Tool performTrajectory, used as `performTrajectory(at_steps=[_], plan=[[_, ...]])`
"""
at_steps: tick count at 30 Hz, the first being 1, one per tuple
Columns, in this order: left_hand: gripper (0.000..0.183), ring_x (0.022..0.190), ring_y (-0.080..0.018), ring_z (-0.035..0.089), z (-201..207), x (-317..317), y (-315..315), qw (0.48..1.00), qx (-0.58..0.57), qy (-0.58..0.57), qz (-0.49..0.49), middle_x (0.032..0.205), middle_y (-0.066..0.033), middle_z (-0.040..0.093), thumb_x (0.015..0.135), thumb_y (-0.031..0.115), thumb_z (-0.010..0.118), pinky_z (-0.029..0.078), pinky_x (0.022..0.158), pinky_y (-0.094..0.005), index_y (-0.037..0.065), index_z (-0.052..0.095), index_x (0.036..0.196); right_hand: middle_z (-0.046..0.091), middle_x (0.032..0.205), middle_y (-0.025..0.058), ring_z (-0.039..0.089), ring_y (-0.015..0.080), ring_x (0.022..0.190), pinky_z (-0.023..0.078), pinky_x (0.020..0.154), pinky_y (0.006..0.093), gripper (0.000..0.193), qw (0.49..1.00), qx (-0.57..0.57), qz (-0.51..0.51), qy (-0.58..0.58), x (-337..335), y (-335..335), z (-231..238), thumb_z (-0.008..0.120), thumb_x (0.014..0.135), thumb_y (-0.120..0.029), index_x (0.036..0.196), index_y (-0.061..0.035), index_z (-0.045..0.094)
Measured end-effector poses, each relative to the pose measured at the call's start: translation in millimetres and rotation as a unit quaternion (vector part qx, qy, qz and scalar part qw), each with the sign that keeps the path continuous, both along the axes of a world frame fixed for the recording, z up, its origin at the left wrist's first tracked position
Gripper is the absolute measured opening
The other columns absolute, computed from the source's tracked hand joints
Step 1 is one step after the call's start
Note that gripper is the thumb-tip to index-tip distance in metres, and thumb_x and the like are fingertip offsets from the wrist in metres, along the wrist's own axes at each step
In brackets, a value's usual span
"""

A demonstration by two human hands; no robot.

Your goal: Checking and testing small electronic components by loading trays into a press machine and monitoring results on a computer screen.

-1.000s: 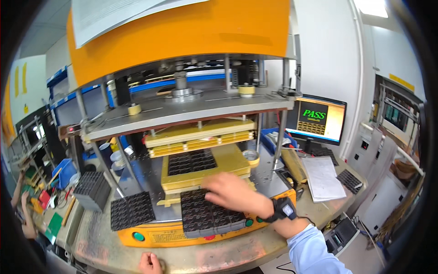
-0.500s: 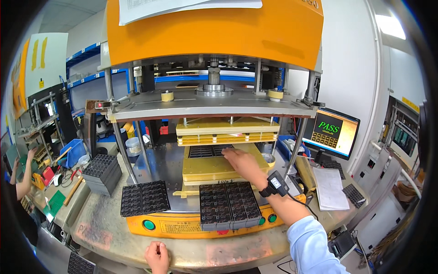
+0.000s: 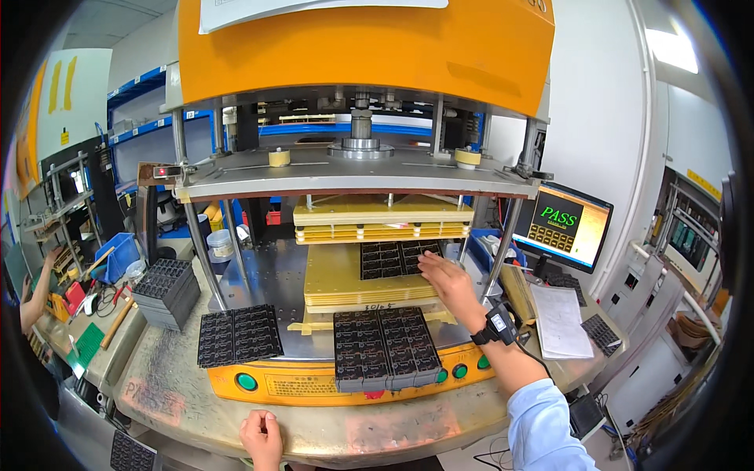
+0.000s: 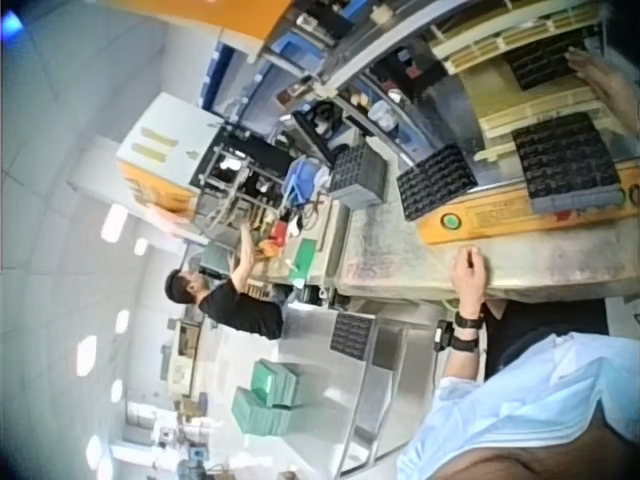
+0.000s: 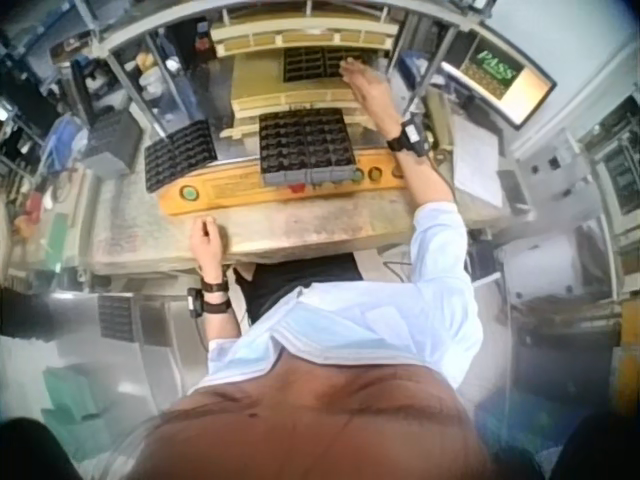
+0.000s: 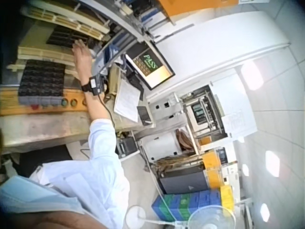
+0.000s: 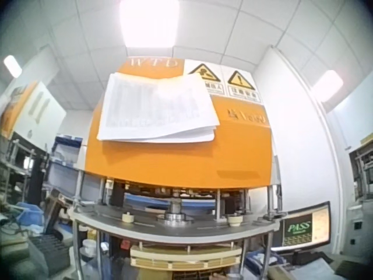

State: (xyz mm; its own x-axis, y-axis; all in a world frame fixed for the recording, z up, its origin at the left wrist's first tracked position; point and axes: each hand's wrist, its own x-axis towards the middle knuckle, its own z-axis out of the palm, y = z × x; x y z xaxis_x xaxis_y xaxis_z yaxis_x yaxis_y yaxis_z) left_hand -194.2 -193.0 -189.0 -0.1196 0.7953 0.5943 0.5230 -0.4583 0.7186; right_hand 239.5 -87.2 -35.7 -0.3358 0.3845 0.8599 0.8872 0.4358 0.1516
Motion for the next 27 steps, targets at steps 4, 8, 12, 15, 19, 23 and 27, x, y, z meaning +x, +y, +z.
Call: performTrajectory(at_steps=[4,8,12,15,19,23,27], plan=[[0.015,0.064,-0.0158,0.056,-15,-4,8,0.992,-0.098,-0.072,0.013,0.072,-0.0074,0.06,0.094,0.008,0.057,0.045,0.061,-0.0312,-0.001,0.06,0.082,0.07,0.114,0.0116,0.065,0.0283,0.114,0.056,0.09,0.0378,0.02,1.0,-0.006,0.003,0.016,7,3,-6,0.07,0.083,-0.003,0.103,-0.0021,0.069],[0.021,0.063,-0.0273,0.046,0,1,1,1.0,0.007,0.0,0.015,0.07,-0.0147,0.051,0.098,0.018,0.057,0.042,0.06,-0.0371,0.002,0.057,0.085,0.07,0.114,0.0116,0.065,0.0286,0.114,0.056,0.09,0.0378,0.02,1.0,-0.009,0.011,0.022,7,5,-7,0.07,0.083,-0.003,0.102,-0.0014,0.069],[0.021,0.065,-0.0261,0.047,-2,-1,1,1.0,-0.012,0.004,-0.002,0.071,-0.014,0.05,0.098,0.017,0.057,0.042,0.061,-0.0366,0.002,0.057,0.085,0.071,0.114,0.0118,0.065,0.0289,0.114,0.056,0.09,0.0377,0.019,0.999,-0.01,0.02,0.022,8,6,-10,0.07,0.082,-0.002,0.102,-0.0012,0.07],[0.019,0.06,-0.0173,0.048,-16,-2,7,0.999,-0.025,-0.026,0.006,0.068,-0.0089,0.052,0.097,0.013,0.056,0.04,0.057,-0.0314,0.0,0.056,0.083,0.07,0.114,0.0118,0.065,0.0289,0.115,0.056,0.091,0.0375,0.019,0.999,-0.017,0.023,0.025,6,4,-9,0.07,0.082,-0.002,0.101,-0.0013,0.07],[0.018,0.057,-0.0098,0.049,-19,-1,8,0.997,-0.035,-0.071,0.003,0.066,-0.0047,0.055,0.096,0.009,0.056,0.04,0.055,-0.0273,-0.001,0.055,0.08,0.07,0.116,0.0121,0.064,0.0288,0.116,0.056,0.092,0.0376,0.017,0.999,-0.025,0.025,0.026,4,3,-5,0.07,0.082,-0.002,0.1,-0.0009,0.07],[0.02,0.055,-0.0097,0.048,-15,-1,8,0.995,-0.036,-0.09,0.003,0.063,-0.0044,0.053,0.096,0.01,0.056,0.038,0.053,-0.0278,-0.001,0.055,0.079,0.07,0.116,0.0126,0.064,0.0291,0.116,0.055,0.092,0.038,0.017,0.999,-0.023,0.028,0.025,4,6,-2,0.07,0.082,-0.002,0.1,-0.0008,0.07],[0.02,0.065,-0.0261,0.047,1,1,1,1.0,0.005,-0.008,-0.012,0.071,-0.0136,0.05,0.099,0.017,0.057,0.042,0.062,-0.0361,0.002,0.058,0.085,0.07,0.116,0.013,0.064,0.0296,0.116,0.055,0.092,0.0384,0.017,0.999,-0.02,0.029,0.028,5,8,-1,0.07,0.083,-0.002,0.1,-0.001,0.071]])
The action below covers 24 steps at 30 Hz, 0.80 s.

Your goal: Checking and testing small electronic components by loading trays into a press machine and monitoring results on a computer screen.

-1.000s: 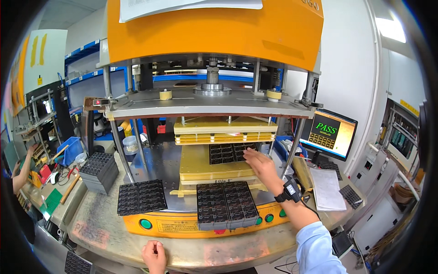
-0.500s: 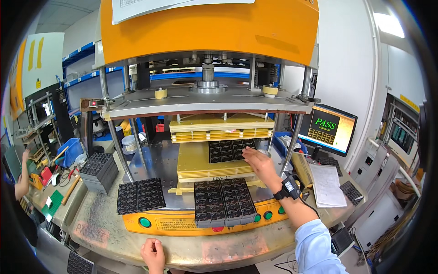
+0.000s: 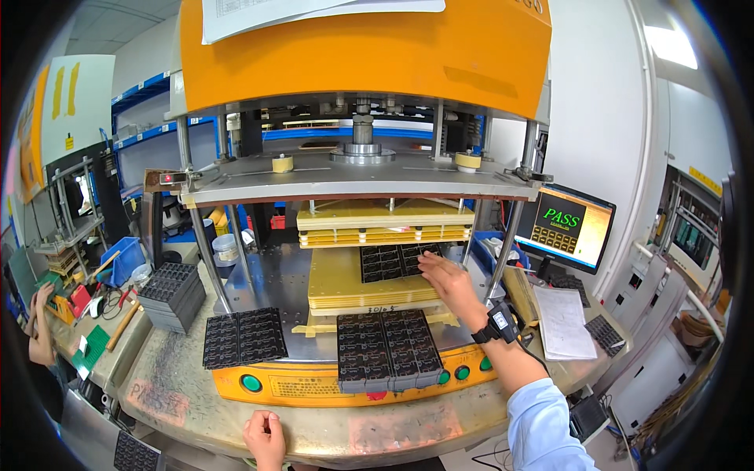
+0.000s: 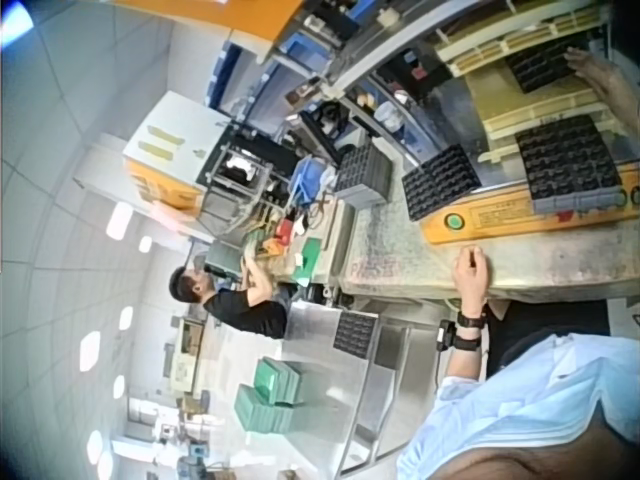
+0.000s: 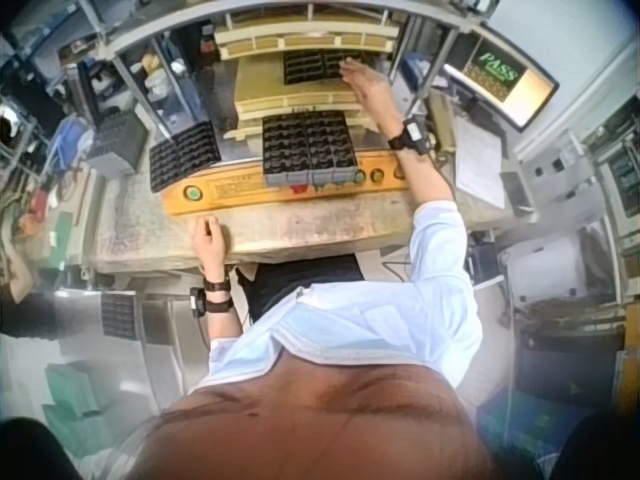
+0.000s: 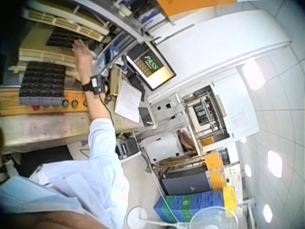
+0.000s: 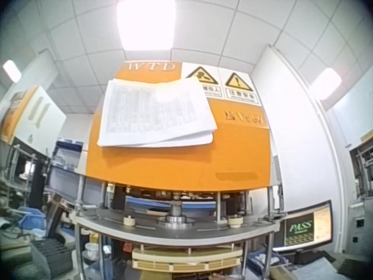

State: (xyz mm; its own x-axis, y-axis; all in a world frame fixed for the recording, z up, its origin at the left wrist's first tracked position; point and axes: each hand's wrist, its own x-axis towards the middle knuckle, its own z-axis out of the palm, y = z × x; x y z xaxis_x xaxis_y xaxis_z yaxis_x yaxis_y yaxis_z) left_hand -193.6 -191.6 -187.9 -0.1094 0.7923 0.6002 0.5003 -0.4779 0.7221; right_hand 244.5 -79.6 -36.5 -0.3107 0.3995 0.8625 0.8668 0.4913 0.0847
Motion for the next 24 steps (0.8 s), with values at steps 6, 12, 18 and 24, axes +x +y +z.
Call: performTrajectory(at_steps=[6,12,18,24], plan=[[0.02,0.06,-0.0182,0.047,-8,-1,3,0.998,-0.048,-0.023,0.016,0.066,-0.0089,0.051,0.097,0.013,0.056,0.039,0.056,-0.0323,0.001,0.056,0.081,0.07,0.116,0.0128,0.064,0.0298,0.116,0.056,0.092,0.0387,0.017,1.0,-0.003,0.002,0.0,3,2,-2,0.071,0.083,-0.003,0.1,-0.0001,0.071],[0.021,0.064,-0.026,0.047,-5,-1,2,1.0,-0.007,0.005,0.006,0.07,-0.0136,0.05,0.099,0.017,0.057,0.042,0.061,-0.0363,0.002,0.056,0.083,0.07,0.114,0.0127,0.064,0.0295,0.115,0.056,0.092,0.0385,0.018,1.0,-0.006,0.002,0.01,4,-1,0,0.071,0.083,-0.003,0.101,0.0006,0.071],[0.023,0.057,-0.0177,0.044,-9,0,5,0.999,-0.041,-0.021,0.023,0.063,-0.0085,0.049,0.097,0.015,0.057,0.037,0.054,-0.0321,0.001,0.055,0.08,0.07,0.114,0.0129,0.064,0.0294,0.115,0.055,0.092,0.0384,0.019,1.0,-0.015,0.005,0.01,4,-1,0,0.071,0.083,-0.003,0.102,0.0002,0.071],[0.018,0.061,-0.0189,0.047,-4,-1,1,0.998,-0.056,-0.014,0.021,0.067,-0.0099,0.051,0.095,0.013,0.058,0.039,0.057,-0.0327,0.001,0.056,0.082,0.071,0.114,0.0126,0.064,0.0289,0.116,0.056,0.092,0.0386,0.018,1.0,-0.022,0.007,0.002,7,3,-2,0.07,0.084,-0.004,0.102,-0.001,0.071]])
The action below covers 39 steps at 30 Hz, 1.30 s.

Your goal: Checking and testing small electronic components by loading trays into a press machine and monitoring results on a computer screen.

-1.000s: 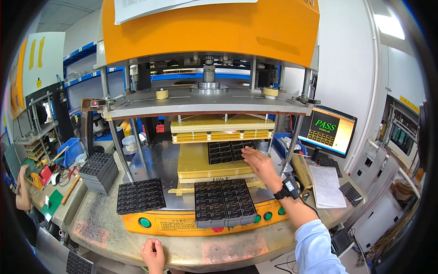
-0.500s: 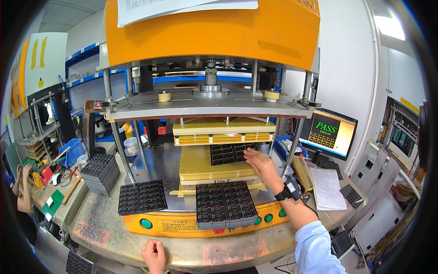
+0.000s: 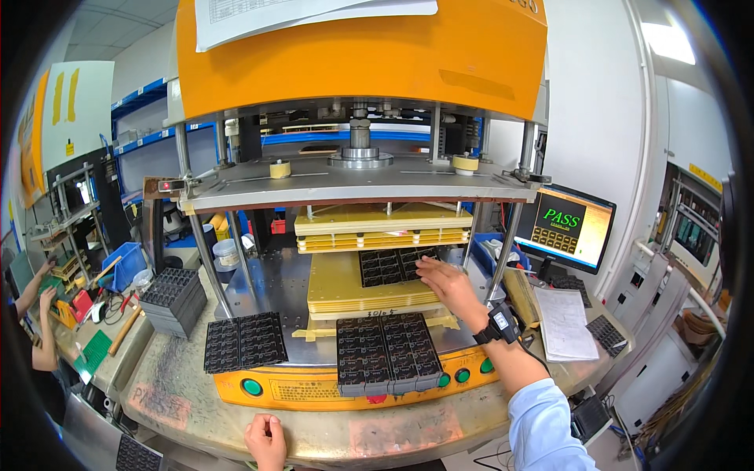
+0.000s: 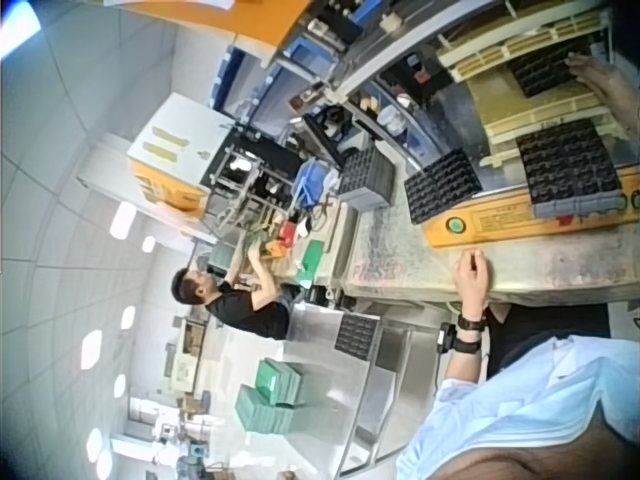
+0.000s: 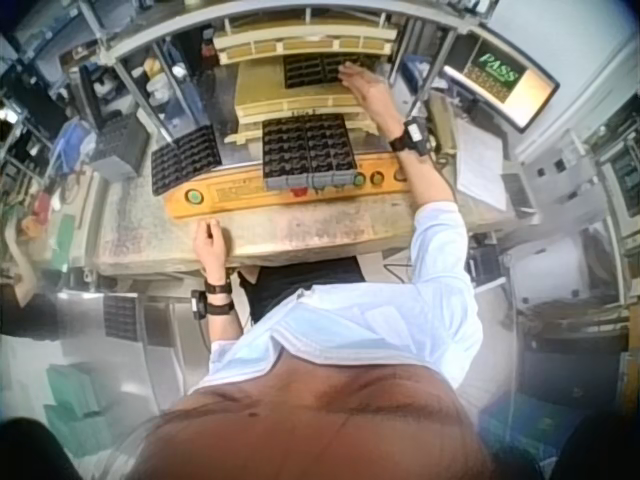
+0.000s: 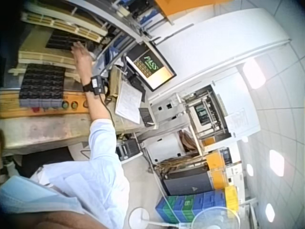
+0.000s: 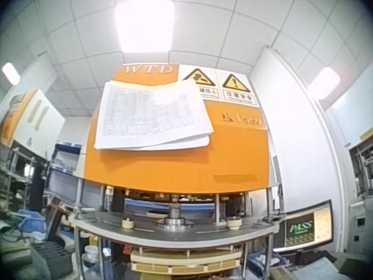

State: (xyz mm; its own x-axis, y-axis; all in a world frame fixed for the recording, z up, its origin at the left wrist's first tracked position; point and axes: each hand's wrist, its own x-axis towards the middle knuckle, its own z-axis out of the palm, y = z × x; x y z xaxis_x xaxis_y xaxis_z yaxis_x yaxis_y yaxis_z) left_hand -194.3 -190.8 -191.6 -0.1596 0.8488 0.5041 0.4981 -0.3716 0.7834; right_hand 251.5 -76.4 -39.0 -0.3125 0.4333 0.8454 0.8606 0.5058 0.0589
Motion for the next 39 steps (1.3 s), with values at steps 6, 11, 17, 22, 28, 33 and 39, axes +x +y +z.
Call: performTrajectory(at_steps=[6,11,17,22,28,33,39], plan=[[0.025,0.062,-0.0255,0.044,0,0,-1,0.998,0.049,0.038,0.0,0.068,-0.014,0.047,0.099,0.018,0.057,0.04,0.059,-0.0364,0.002,0.053,0.081,0.071,0.114,0.0115,0.064,0.0287,0.116,0.056,0.091,0.039,0.017,0.998,-0.068,0.0,0.009,2,3,2,0.067,0.088,-0.008,0.103,-0.0009,0.071],[0.025,0.062,-0.0252,0.043,-1,-1,-1,0.998,0.054,0.038,-0.001,0.068,-0.0138,0.046,0.099,0.018,0.057,0.039,0.058,-0.0364,0.002,0.053,0.08,0.071,0.115,0.0102,0.064,0.0287,0.114,0.056,0.09,0.0394,0.017,0.995,-0.102,-0.002,0.003,8,6,2,0.065,0.091,-0.012,0.105,-0.0026,0.071],[0.026,0.062,-0.0257,0.042,4,2,2,0.997,0.06,0.044,-0.002,0.067,-0.0141,0.045,0.099,0.018,0.057,0.039,0.059,-0.0368,0.002,0.052,0.08,0.072,0.109,0.0086,0.067,0.028,0.107,0.053,0.092,0.0433,0.022,0.992,-0.091,-0.061,-0.061,-4,-16,12,0.064,0.093,-0.023,0.107,-0.0076,0.071],[0.02,0.081,-0.0339,0.054,8,1,2,0.997,0.056,0.044,0.0,0.087,-0.019,0.056,0.096,0.021,0.06,0.045,0.074,-0.0429,0.001,0.059,0.093,0.067,0.087,0.0079,0.066,0.0259,0.088,0.051,0.087,0.0392,0.023,0.981,-0.138,0.065,-0.121,-100,-97,13,0.067,0.09,-0.029,0.1,-0.0087,0.068],[0.031,0.112,-0.0454,0.047,9,1,6,0.977,0.056,0.203,0.039,0.11,-0.0237,0.057,0.09,0.026,0.065,0.036,0.101,-0.0536,0.002,0.058,0.109,0.057,0.084,0.0041,0.06,0.0224,0.081,0.049,0.074,0.033,0.024,0.976,-0.134,0.068,-0.16,-121,-126,-1,0.067,0.086,-0.03,0.097,-0.0082,0.062],[0.029,0.114,-0.0439,0.047,14,3,1,0.977,0.041,0.202,0.059,0.106,-0.0225,0.059,0.09,0.025,0.065,0.035,0.104,-0.0529,0.002,0.059,0.106,0.053,0.095,0.0053,0.055,0.0207,0.092,0.049,0.071,0.0303,0.03,0.972,-0.14,0.08,-0.173,-121,-126,-10,0.067,0.081,-0.023,0.104,-0.0052,0.061],[0.026,0.114,-0.0434,0.048,6,1,6,0.981,0.033,0.187,0.03,0.107,-0.0211,0.061,0.09,0.026,0.065,0.036,0.105,-0.052,0.004,0.062,0.103,0.052,0.098,0.005,0.053,0.0202,0.093,0.046,0.074,0.0297,0.028,0.969,-0.149,0.068,-0.184,-120,-123,-12,0.062,0.081,-0.017,0.106,-0.0044,0.06]])
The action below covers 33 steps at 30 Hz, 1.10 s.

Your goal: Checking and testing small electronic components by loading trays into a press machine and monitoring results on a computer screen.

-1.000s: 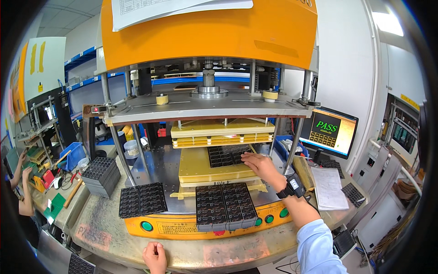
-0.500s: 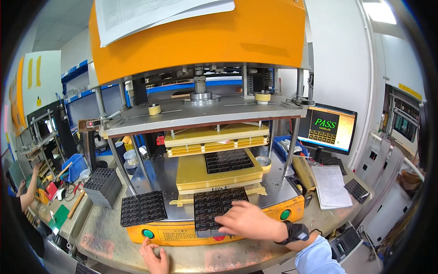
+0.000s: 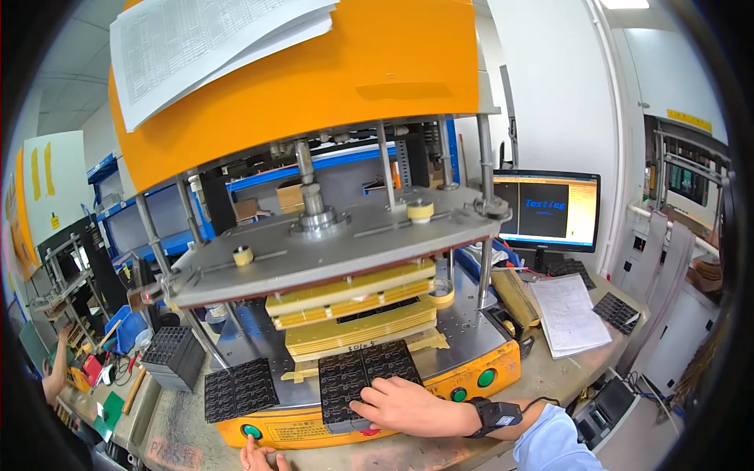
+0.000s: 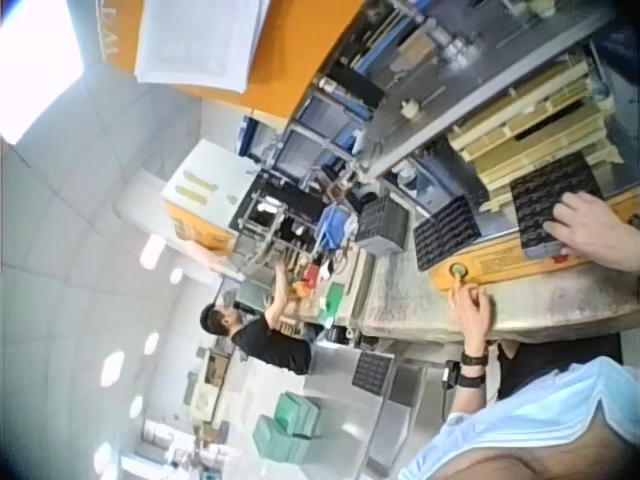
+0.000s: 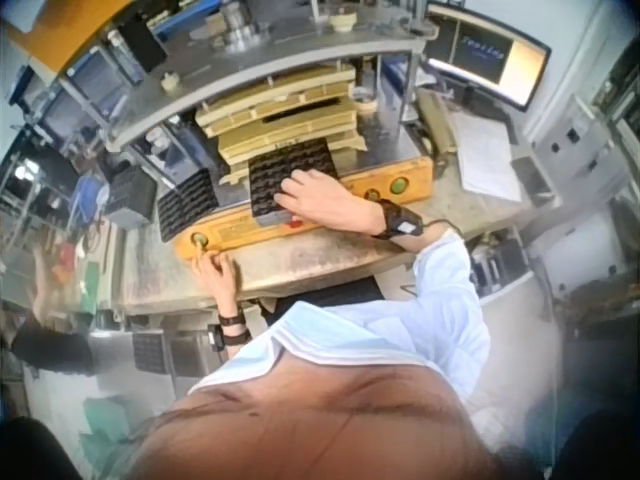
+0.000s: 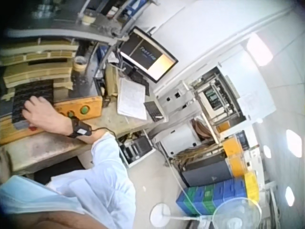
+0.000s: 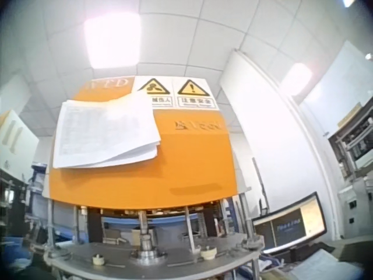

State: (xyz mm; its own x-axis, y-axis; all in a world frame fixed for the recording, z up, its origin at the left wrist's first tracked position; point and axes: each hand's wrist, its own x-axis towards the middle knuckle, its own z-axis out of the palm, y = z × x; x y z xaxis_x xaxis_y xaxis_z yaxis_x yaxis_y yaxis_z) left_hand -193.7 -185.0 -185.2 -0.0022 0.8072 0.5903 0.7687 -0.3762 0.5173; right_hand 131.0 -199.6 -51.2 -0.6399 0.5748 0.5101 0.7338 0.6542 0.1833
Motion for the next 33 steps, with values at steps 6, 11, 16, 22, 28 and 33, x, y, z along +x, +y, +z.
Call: performTrajectory(at_steps=[6,11,16,22,28,33], plan=[[0.026,0.115,-0.0437,0.05,10,2,1,0.994,0.091,0.048,0.025,0.116,-0.0243,0.061,0.091,0.027,0.065,0.037,0.103,-0.0525,0.003,0.064,0.102,0.051,0.097,0.0048,0.053,0.0202,0.094,0.045,0.074,0.0298,0.023,0.999,0.046,-0.017,0.022,-3,7,-11,0.058,0.081,-0.017,0.102,-0.0063,0.06],[0.027,0.113,-0.0444,0.05,6,-2,-1,0.994,0.097,0.035,0.02,0.12,-0.0268,0.058,0.092,0.027,0.063,0.038,0.101,-0.0524,0.001,0.063,0.1,0.05,0.097,0.0041,0.052,0.019,0.094,0.044,0.074,0.0283,0.027,0.998,0.054,-0.014,0.011,-5,12,-17,0.058,0.082,-0.016,0.107,-0.0051,0.059],[0.028,0.109,-0.0454,0.051,2,-3,-1,0.993,0.105,0.043,0.032,0.118,-0.0284,0.057,0.094,0.026,0.061,0.039,0.097,-0.0525,-0.002,0.062,0.099,0.051,0.099,0.0048,0.051,0.0198,0.096,0.044,0.073,0.0285,0.021,0.998,0.051,-0.009,0.021,-3,10,-19,0.059,0.083,-0.016,0.101,-0.0058,0.06],[0.028,0.105,-0.0446,0.051,4,-1,-5,0.996,0.081,0.028,0.029,0.111,-0.0268,0.058,0.095,0.025,0.06,0.04,0.095,-0.0504,-0.003,0.062,0.101,0.051,0.098,0.005,0.051,0.0197,0.095,0.044,0.073,0.0286,0.022,0.998,0.052,-0.007,0.018,-2,8,-18,0.058,0.083,-0.016,0.102,-0.0047,0.059],[0.028,0.085,-0.0377,0.055,-13,-11,1,0.998,0.063,0.001,0.008,0.089,-0.0209,0.061,0.097,0.027,0.058,0.043,0.079,-0.0465,0.0,0.064,0.089,0.05,0.098,0.0052,0.051,0.0197,0.095,0.044,0.072,0.0288,0.019,0.998,0.057,-0.001,0.026,-4,8,-19,0.058,0.083,-0.015,0.099,-0.0045,0.059],[0.031,0.074,-0.0335,0.053,-1,-2,-5,0.998,0.018,-0.053,-0.023,0.078,-0.0175,0.058,0.099,0.026,0.055,0.042,0.069,-0.0434,0.002,0.063,0.081,0.05,0.098,0.0054,0.051,0.0201,0.096,0.043,0.072,0.0289,0.021,0.998,0.05,-0.004,0.028,-5,10,-19,0.06,0.083,-0.017,0.1,-0.0045,0.059]])
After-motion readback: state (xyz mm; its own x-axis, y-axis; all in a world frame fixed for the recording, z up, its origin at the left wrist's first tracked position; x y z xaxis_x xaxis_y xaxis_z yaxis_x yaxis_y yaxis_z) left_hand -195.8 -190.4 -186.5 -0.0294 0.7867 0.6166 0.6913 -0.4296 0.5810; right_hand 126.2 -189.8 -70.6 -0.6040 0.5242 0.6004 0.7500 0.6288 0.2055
